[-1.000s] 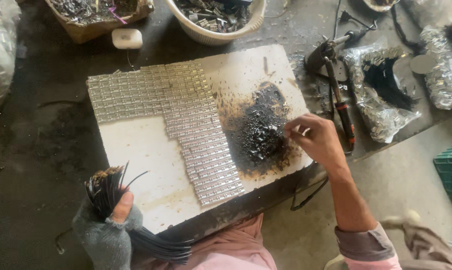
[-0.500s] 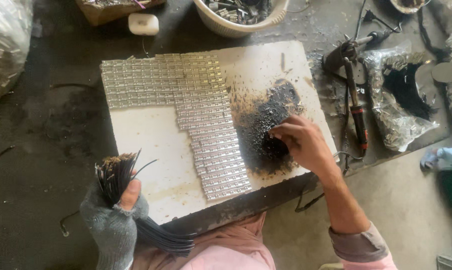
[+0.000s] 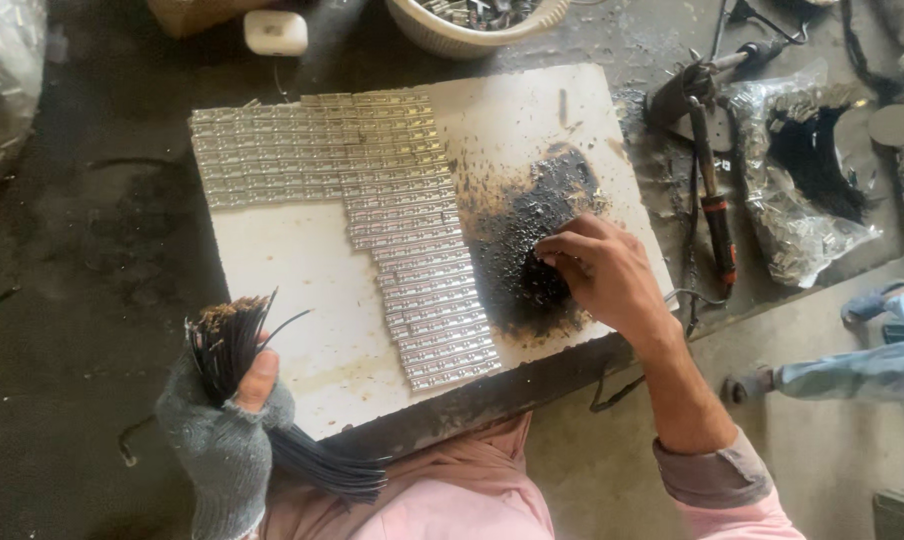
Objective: The person repeatedly applies solder to the stripped ends of black wires using a soldering iron. They hold bundles of wires in one hand and use the iron to coat the exposed conductors, then place the finished wires on a metal grid on the workbench.
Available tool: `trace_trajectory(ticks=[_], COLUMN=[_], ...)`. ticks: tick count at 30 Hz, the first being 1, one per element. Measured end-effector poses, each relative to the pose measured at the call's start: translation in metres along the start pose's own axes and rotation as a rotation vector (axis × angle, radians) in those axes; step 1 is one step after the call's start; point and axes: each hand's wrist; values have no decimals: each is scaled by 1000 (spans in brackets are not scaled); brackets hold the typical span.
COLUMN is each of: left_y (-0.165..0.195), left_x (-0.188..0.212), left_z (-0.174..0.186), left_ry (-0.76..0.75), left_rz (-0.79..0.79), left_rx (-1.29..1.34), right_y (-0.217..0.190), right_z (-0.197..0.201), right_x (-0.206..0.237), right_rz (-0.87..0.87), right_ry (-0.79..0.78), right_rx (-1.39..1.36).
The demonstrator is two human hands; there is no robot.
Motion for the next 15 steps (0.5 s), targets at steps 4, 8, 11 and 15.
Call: trace_trajectory(ticks=[4,8,11,15], left_y=[3,3,0,-5], left_x=[3,4,5,4], left_z=[-3,-4,-2,0], left_ry=[-4,15,29,19], left_rz=[-25,-5,-28,-37], left_rx=[33,56,-6,61], right_y=[7,12,11,4], right_z=[-6,-2,2,1], right_x=[2,-1,-5,-5], right_rz=[-1,-91,-68,-30], right_ry=[-14,-69,-75,-15], right_rx=[-26,-110,-52,0])
Point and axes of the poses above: each hand's wrist, its own x-axis away from the middle knuckle, its own z-axis out of the back of the hand, y = z × x, and after that the axes turned 6 degrees about x, right-handed
